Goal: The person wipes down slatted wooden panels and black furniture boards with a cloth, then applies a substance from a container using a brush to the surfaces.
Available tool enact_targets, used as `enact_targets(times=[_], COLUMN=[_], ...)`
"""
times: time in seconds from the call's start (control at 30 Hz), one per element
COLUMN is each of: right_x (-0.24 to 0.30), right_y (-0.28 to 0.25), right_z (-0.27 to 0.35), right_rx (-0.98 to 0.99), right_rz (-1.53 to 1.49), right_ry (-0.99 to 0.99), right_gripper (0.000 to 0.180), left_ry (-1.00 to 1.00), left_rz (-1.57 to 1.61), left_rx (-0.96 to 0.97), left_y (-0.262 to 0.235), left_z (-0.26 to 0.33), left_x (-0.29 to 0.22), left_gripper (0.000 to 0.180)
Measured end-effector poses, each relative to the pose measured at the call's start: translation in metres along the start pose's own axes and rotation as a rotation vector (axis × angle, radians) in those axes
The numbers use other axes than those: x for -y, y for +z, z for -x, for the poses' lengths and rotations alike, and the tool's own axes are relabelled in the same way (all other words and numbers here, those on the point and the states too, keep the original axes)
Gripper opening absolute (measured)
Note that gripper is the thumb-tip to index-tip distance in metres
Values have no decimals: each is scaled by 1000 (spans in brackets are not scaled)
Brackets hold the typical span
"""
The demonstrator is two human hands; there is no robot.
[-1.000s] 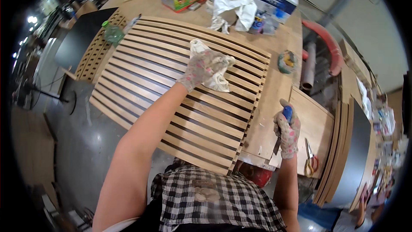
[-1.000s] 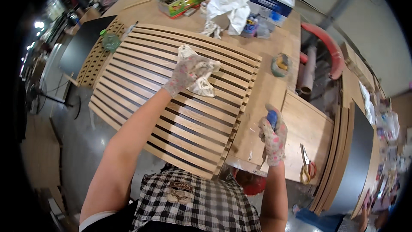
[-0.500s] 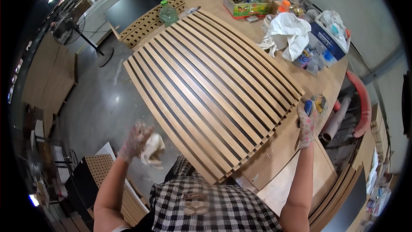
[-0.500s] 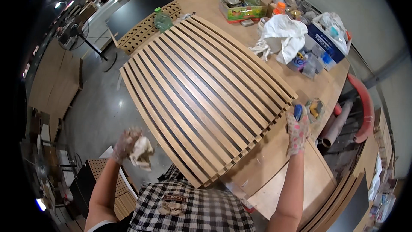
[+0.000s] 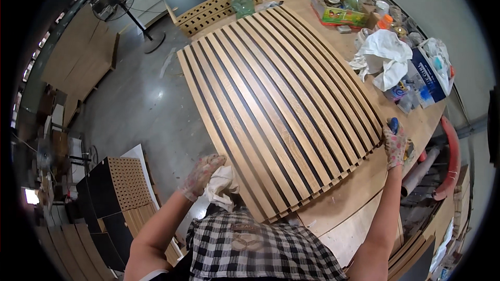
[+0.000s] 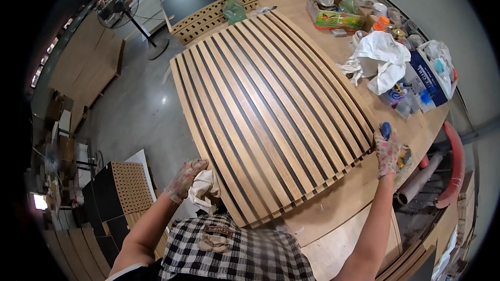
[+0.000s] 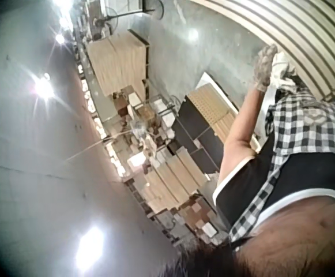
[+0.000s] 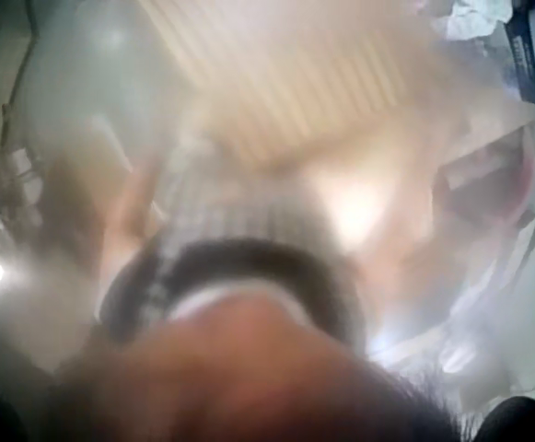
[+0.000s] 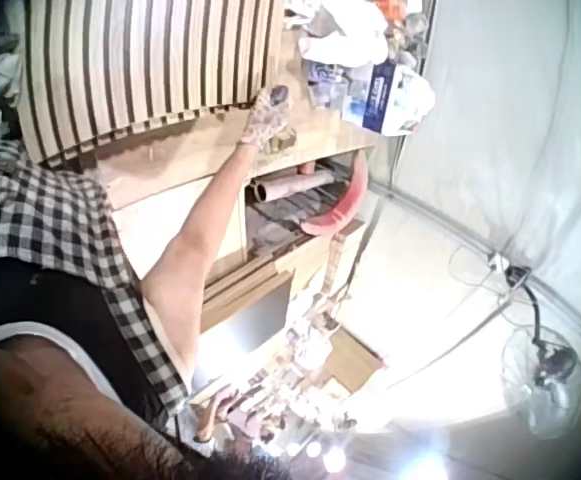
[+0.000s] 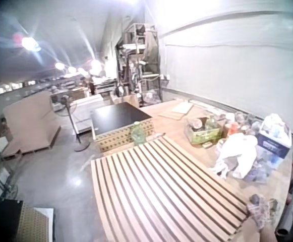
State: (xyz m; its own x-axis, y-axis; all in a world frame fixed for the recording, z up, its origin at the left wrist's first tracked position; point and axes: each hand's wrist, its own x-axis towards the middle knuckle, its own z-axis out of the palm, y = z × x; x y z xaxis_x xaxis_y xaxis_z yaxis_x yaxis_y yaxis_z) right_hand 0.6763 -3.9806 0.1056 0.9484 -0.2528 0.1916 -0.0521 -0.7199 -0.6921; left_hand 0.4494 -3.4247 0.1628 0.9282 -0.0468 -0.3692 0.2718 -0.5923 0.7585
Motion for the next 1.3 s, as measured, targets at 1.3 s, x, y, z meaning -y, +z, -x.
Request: enact_targets(times=[1.3], right_x=[87], right_y=[-5], right_z=[78], right_rx=[61], right_rz=[-286], right_ry=[6], right_gripper=[23], left_ry=[-341], left_rz=[322], left_rx=[-323], left_y=[-33], left_z=[-2], left_x=[4], left_gripper=[41])
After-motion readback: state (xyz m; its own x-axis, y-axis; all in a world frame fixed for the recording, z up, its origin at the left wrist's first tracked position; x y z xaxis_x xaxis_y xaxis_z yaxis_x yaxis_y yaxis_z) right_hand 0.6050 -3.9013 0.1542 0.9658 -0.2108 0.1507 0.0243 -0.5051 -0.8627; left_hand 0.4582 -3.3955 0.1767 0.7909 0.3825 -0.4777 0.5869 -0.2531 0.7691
